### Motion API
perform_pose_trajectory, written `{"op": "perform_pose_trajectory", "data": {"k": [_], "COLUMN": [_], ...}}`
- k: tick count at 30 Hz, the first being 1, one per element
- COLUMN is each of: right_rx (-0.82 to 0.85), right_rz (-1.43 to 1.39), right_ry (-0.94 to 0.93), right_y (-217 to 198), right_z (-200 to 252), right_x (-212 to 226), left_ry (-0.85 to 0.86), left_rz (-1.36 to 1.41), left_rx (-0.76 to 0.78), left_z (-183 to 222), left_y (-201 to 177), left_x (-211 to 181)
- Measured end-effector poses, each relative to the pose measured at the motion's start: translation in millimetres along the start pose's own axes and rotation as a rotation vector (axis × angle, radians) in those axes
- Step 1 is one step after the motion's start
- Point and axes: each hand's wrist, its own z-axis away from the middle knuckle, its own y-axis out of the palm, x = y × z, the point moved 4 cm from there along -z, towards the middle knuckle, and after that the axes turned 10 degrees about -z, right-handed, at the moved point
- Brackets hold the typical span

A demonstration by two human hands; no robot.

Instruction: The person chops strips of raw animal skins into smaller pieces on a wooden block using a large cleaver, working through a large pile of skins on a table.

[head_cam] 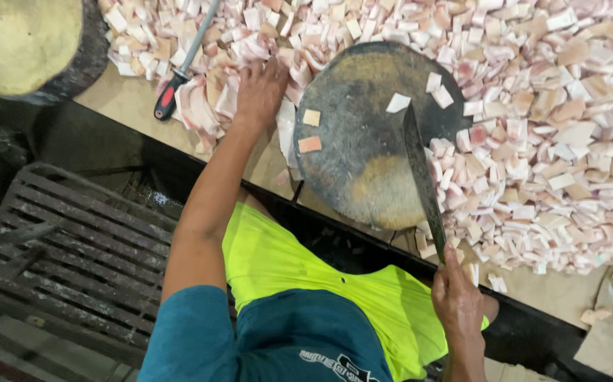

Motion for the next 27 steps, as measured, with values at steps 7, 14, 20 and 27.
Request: {"op": "perform_pose_trajectory", "data": {"k": [7, 14, 20, 27], "right_rx": [0.057, -0.06, -0.207, -0.22], "right_rz": [-0.056, -0.497, -0.886, -0.521], "right_ry": [0.155, 0.373, 0.518, 0.361], "right_y": [10.7, -7.5, 0.8, 10.1], "right_z": [-19.7, 5.9, 49.3, 65.1], "right_x": [-1.5, 5.8, 2.0, 22.4], "left_ry": [0.105, -0.136, 0.036, 0.416], "left_rz": [0.026, 0.759, 0.76, 0.31], "left_rx": [-0.146, 0.089, 0.123, -0.005], "left_z": [-40.0, -19.5, 51.0, 141.1], "left_y": [-0.5, -69.7, -122.5, -106.6], "left_x": [11.7, 19.6, -70.9, -223.0]}}
